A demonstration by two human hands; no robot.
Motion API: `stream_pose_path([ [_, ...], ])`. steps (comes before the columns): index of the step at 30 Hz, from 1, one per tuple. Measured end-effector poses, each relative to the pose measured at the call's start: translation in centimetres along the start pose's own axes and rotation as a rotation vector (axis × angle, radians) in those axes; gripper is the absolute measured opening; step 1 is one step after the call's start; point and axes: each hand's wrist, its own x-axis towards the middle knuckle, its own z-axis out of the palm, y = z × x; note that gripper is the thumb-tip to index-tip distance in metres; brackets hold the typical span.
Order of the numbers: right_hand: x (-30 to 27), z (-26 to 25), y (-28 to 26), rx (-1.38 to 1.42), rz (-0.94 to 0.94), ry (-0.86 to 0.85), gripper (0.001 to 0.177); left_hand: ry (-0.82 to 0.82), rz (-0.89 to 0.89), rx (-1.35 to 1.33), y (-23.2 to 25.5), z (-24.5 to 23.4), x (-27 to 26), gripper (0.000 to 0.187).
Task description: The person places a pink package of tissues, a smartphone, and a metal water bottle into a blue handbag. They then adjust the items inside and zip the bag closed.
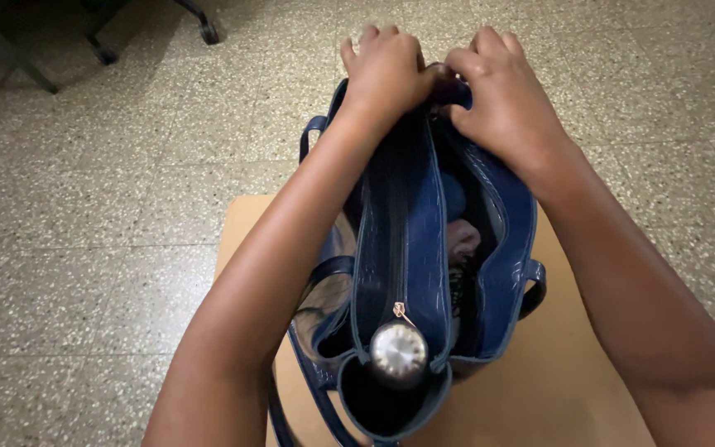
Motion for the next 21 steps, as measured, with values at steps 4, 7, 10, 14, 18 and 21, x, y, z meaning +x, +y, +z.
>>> stream_pose_path([
  [4, 0.1, 0.4, 0.4, -0.050, -0.027, 0.022, 0.042, -0.287, -0.075, -0.100, -0.1, 0.8, 1.1, 0.030],
  [7, -0.3, 0.6, 0.8, -0.011, -0.014, 0.013, 0.036, -0.251, -0.065, -0.185, -0.4, 2.4, 1.4, 0.024],
  [10, -0.2, 0.7, 0.5, -0.021, -0.047, 0.056, 0.057, -0.142, -0.110, -0.319, -1.0, 3.6, 2.0, 0.027],
  [14, -0.5, 0.9, -0.5, -0.064, -0.083, 0.087, 0.060, -0.173, -0.209, -0.343, -2.0, 4.9, 2.8, 0.028],
  [18, -0.5, 0.8, -1.5, -0.149, -0.087, 0.097, 0.058, -0.167, -0.242, -0.354, -2.7, 5.6, 3.3, 0.030],
  [21, -0.3, 0.7, -1.8, -0.193, -0.100, 0.115, 0.058, -0.077, -0.268, -0.373, -3.1, 6.1, 3.5, 0.032],
])
